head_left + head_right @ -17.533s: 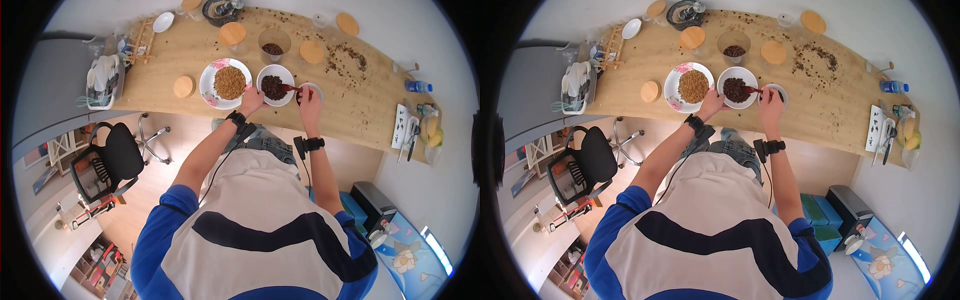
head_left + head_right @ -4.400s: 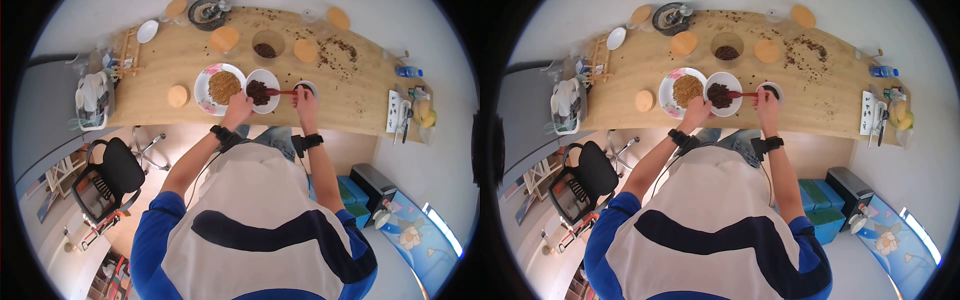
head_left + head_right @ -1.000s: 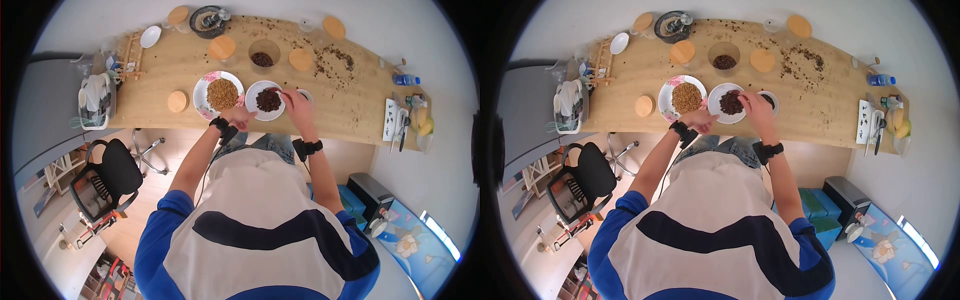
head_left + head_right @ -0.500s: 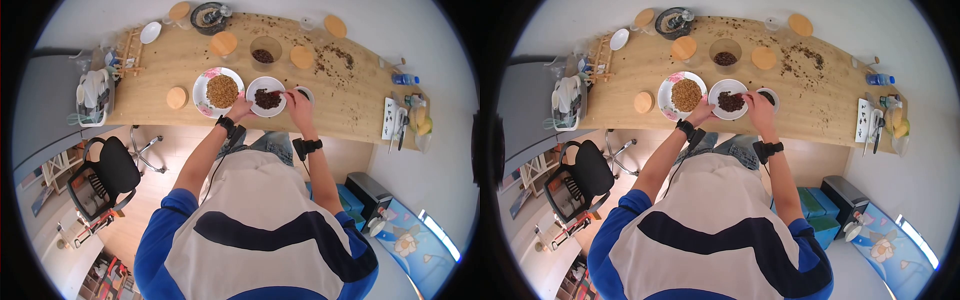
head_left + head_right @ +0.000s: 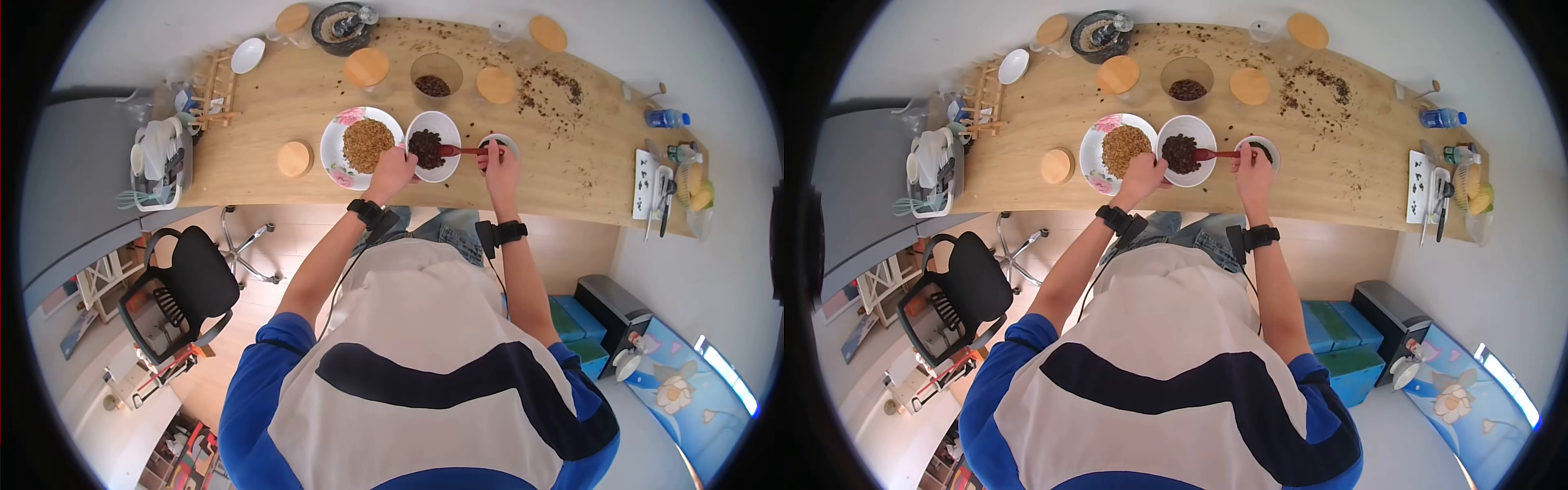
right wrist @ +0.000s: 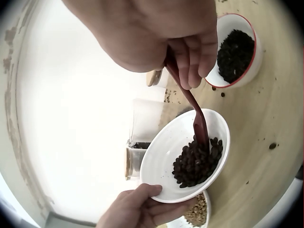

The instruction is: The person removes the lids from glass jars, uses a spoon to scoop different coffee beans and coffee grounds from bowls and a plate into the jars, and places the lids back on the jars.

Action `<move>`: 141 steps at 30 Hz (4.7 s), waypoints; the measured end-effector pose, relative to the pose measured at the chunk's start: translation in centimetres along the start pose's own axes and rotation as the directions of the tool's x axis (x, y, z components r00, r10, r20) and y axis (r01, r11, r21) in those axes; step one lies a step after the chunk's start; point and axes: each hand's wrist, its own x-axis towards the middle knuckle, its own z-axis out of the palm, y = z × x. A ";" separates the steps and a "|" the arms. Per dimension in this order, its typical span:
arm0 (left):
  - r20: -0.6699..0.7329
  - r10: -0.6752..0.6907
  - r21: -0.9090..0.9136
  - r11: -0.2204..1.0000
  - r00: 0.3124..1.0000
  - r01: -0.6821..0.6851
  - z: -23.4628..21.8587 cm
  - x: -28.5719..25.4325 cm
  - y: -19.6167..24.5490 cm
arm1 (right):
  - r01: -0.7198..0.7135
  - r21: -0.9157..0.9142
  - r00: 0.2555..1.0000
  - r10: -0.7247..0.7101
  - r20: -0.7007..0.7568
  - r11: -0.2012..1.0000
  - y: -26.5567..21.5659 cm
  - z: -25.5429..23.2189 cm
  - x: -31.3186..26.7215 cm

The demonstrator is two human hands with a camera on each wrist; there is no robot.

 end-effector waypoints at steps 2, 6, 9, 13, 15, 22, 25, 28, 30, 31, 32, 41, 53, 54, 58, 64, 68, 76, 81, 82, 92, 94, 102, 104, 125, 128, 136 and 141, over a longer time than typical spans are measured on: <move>-0.001 0.005 0.019 1.000 1.000 -0.005 -0.5 -1.0 1.7 | -0.111 0.107 0.994 0.109 0.023 0.988 0.1 0.2 0.0; 0.014 0.032 0.002 0.999 0.999 -0.032 -0.6 -0.9 1.1 | -0.313 0.312 0.948 0.273 0.164 0.897 -0.3 0.6 -0.3; 0.018 0.030 0.050 0.998 0.999 -0.030 -1.0 -1.6 2.1 | -0.367 0.380 0.925 0.289 0.246 0.849 -0.4 0.9 -0.1; 0.023 0.049 0.030 0.998 0.999 -0.050 -1.3 -1.1 1.5 | -0.418 0.449 0.903 0.307 0.300 0.790 0.6 1.2 0.8; 0.034 0.046 -0.007 0.999 0.998 -0.046 -1.3 -0.3 0.2 | -0.428 0.466 0.895 0.290 0.340 0.775 1.0 1.1 1.1; 0.131 0.013 0.015 1.000 0.991 -0.015 -0.9 1.9 -2.6 | -0.395 0.511 0.915 0.279 0.292 0.764 2.1 -0.4 1.7; 0.160 0.007 -0.137 0.990 0.987 0.015 -0.5 2.9 -4.1 | -0.407 0.520 0.910 0.287 0.297 0.751 2.3 -1.1 1.8; 0.239 -0.016 -0.264 0.961 0.971 0.081 -0.3 3.2 -4.5 | -0.390 0.521 0.916 0.266 0.299 0.759 2.5 -1.7 1.6; 0.315 -0.048 -0.478 0.855 0.948 0.202 -0.1 3.3 -4.4 | -0.384 0.528 0.919 0.256 0.301 0.758 2.5 -2.1 1.5; 0.318 -0.048 -0.478 0.855 0.947 0.204 0.0 3.5 -4.4 | -0.384 0.528 0.919 0.258 0.298 0.758 2.5 -2.2 1.4; 0.330 -0.053 -0.480 0.850 0.942 0.216 0.0 3.6 -4.5 | -0.385 0.527 0.919 0.262 0.296 0.757 2.6 -2.2 1.4; 0.378 -0.064 -0.454 0.856 0.924 0.245 1.3 4.8 -5.2 | -0.364 0.521 0.928 0.255 0.271 0.772 2.2 -2.2 0.8; 0.210 -0.181 -0.136 0.968 0.961 0.213 -2.0 5.3 -2.4 | -0.273 0.523 0.960 0.195 0.201 0.807 -0.3 -2.1 0.7; 0.140 -0.104 -0.343 0.928 0.985 0.147 -1.9 5.7 -2.7 | -0.254 0.536 0.965 0.175 0.195 0.805 -0.8 -2.1 0.6; 0.095 -0.137 -0.970 0.209 0.986 0.122 0.3 4.3 3.4 | -0.204 0.572 0.976 0.122 0.179 0.795 -3.4 -1.9 0.5; 0.047 0.008 -0.956 -0.290 0.999 0.047 2.2 6.4 8.4 | -0.164 0.609 0.986 0.105 0.132 0.776 -7.3 -0.8 1.3; -0.001 0.026 -0.929 -0.370 1.000 0.008 1.9 8.6 10.1 | -0.138 0.620 0.990 0.106 0.089 0.772 -8.7 0.3 2.8; -0.419 -0.081 -0.892 0.225 0.905 -0.393 -1.4 11.0 9.4 | -0.083 0.662 0.997 0.062 0.055 0.745 -8.0 2.0 5.6; -0.458 -0.125 -0.869 0.269 0.880 -0.414 -2.5 10.2 8.2 | 0.086 0.483 0.996 -0.058 -0.072 0.871 -7.1 3.2 6.2; -0.459 -0.147 -0.862 0.313 0.876 -0.399 -2.6 10.1 8.0 | 0.084 0.481 0.996 -0.055 -0.074 0.873 -7.5 3.4 5.7; 0.361 -0.219 -0.423 0.828 0.906 0.369 -3.4 6.3 -2.0 | 0.197 0.322 0.975 -0.151 -0.161 0.926 -7.5 -1.1 2.4; 0.456 -0.316 -0.294 0.829 0.832 0.476 -2.4 4.0 -3.2 | 0.248 0.238 0.962 -0.210 -0.172 0.939 -6.3 -2.1 1.5; 0.586 -0.256 -0.501 0.631 0.769 0.592 1.1 3.8 -5.0 | 0.538 -0.317 0.837 -0.538 0.097 0.781 -5.3 1.0 -1.7; 0.605 -0.228 -0.548 0.576 0.763 0.606 1.7 3.9 -5.1 | 0.543 -0.309 0.838 -0.528 0.137 0.781 -4.3 1.5 -1.5; -0.068 0.132 0.221 0.969 0.989 -0.114 1.3 1.9 -1.8 | 0.091 -0.182 0.984 -0.116 -0.133 0.979 -2.4 0.1 -1.0; -0.022 0.054 0.121 0.991 0.998 -0.051 0.7 0.7 0.3 | -0.090 0.035 0.992 0.092 -0.087 0.995 -1.2 0.5 -0.6; -0.080 0.207 0.298 0.938 0.975 -0.175 1.4 1.2 -0.9 | -0.314 0.419 0.947 0.311 0.079 0.852 0.7 1.9 1.4; -0.005 0.073 0.172 0.983 0.997 -0.071 0.8 1.4 -0.6 | -0.385 0.531 0.923 0.327 0.204 0.755 1.9 1.6 2.4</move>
